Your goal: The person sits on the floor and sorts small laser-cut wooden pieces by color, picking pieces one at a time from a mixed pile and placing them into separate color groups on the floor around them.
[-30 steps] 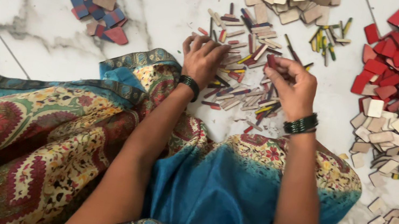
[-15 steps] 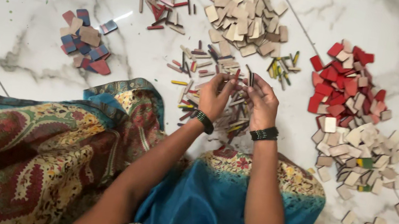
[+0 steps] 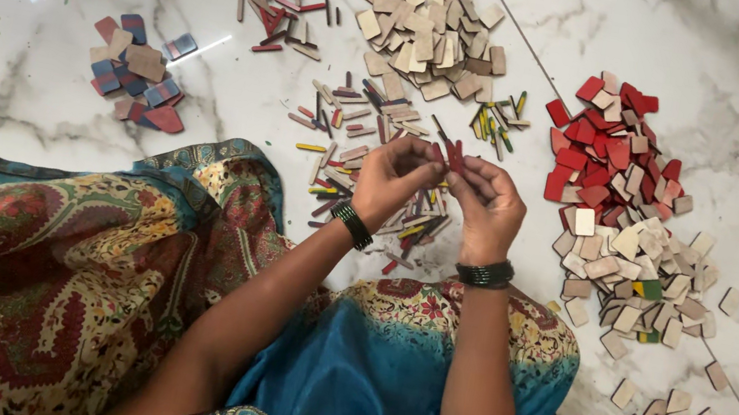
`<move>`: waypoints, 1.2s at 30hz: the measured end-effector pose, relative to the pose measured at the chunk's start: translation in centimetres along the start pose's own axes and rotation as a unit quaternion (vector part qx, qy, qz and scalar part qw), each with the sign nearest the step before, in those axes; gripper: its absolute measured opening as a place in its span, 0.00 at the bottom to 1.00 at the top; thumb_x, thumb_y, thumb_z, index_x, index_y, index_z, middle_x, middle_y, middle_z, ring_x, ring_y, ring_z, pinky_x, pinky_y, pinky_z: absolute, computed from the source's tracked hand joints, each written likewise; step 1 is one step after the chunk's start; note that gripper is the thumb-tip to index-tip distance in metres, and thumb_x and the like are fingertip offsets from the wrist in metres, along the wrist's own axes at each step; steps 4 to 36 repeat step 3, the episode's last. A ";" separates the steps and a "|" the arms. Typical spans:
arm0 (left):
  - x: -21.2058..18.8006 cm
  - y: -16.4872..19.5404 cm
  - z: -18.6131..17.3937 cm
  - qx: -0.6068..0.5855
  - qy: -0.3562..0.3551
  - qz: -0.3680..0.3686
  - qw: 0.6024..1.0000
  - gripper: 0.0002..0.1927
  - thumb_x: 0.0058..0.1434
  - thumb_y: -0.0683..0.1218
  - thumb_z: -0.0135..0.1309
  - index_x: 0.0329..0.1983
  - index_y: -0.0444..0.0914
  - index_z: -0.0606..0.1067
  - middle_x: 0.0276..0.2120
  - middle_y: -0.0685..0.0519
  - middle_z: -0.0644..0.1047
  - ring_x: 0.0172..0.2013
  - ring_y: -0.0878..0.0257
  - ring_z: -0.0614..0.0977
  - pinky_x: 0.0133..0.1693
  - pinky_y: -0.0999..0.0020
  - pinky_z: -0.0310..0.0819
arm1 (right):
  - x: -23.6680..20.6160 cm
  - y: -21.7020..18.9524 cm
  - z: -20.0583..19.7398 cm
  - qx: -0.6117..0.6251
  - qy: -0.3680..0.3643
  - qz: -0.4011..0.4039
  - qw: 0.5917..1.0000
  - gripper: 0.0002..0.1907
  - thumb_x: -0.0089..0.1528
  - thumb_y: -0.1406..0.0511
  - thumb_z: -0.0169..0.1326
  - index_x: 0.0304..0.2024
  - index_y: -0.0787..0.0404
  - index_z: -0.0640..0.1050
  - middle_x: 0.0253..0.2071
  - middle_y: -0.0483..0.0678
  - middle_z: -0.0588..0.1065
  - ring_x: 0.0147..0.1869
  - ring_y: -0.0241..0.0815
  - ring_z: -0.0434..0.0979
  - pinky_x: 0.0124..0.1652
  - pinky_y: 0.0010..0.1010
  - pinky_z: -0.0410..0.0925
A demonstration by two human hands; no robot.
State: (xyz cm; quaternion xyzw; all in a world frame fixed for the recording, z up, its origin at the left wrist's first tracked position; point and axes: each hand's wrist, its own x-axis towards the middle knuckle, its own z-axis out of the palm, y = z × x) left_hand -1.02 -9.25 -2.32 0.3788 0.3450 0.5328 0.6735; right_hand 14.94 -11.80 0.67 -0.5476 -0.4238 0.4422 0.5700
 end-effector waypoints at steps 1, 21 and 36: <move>-0.1 0.3 0.5 0.006 0.000 -0.001 1.000 0.14 0.64 0.41 0.58 0.49 0.28 0.74 0.39 0.47 0.83 0.39 0.65 0.85 0.43 0.70 0.82 | 0.0 -0.1 -0.3 -0.004 0.009 -0.008 1.000 0.16 0.60 0.80 0.62 0.50 0.71 0.77 0.46 0.55 0.80 0.49 0.37 0.81 0.50 0.26 0.76; -0.3 0.9 1.1 0.005 0.007 -0.013 1.000 0.16 0.62 0.41 0.59 0.51 0.29 0.73 0.40 0.44 0.83 0.39 0.63 0.86 0.43 0.69 0.82 | 0.0 0.0 -0.8 -0.003 0.000 -0.010 1.000 0.15 0.61 0.79 0.62 0.50 0.72 0.78 0.46 0.56 0.81 0.48 0.38 0.82 0.50 0.27 0.77; -0.3 0.9 1.1 0.005 0.007 -0.013 1.000 0.16 0.62 0.41 0.59 0.51 0.29 0.73 0.40 0.44 0.83 0.39 0.63 0.86 0.43 0.69 0.82 | 0.0 0.0 -0.8 -0.003 0.000 -0.010 1.000 0.15 0.61 0.79 0.62 0.50 0.72 0.78 0.46 0.56 0.81 0.48 0.38 0.82 0.50 0.27 0.77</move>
